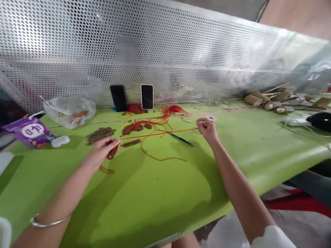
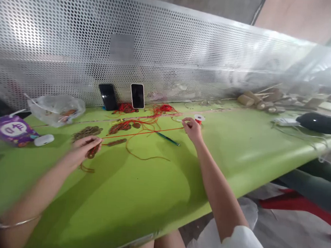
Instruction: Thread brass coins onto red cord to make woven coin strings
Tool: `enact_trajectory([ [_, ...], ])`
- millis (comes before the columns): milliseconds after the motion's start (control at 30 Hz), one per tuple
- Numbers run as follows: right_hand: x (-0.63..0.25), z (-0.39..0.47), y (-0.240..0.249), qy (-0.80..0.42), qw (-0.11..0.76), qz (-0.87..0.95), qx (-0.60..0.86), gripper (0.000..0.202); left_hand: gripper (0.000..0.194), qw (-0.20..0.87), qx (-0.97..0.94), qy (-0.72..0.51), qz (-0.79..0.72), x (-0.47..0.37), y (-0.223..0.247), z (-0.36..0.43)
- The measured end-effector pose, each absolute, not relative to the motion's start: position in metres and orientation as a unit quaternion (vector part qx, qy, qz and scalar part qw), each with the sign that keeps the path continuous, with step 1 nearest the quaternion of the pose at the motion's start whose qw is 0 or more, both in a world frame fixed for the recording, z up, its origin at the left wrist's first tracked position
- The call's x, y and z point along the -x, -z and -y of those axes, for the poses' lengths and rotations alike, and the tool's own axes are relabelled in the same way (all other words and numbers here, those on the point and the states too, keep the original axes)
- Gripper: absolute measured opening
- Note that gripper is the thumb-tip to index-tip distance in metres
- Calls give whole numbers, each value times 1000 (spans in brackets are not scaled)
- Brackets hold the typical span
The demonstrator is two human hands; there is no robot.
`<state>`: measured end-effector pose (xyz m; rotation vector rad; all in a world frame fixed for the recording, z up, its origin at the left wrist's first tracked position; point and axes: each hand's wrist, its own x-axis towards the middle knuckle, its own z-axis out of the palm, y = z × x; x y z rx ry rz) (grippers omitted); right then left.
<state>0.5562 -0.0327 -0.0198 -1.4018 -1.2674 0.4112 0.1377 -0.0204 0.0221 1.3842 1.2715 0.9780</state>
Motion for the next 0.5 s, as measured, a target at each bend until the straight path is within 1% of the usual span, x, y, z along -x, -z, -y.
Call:
enact_trajectory([
  [33,-556,37,21,-172,573,535,596,33,21,484,-573,-408,-522,-135,-20,19],
  [133,-554,48,26,-163,586,520,600,27,14,463,-577,-422,-524,-127,-16,12],
  [267,-552,60,32,-160,576,512,616,20,18,438,-580,-432,-534,-118,-10,3],
  [500,-545,72,40,-147,544,506,653,24,22,405,-567,-445,-563,-116,-2,-9],
])
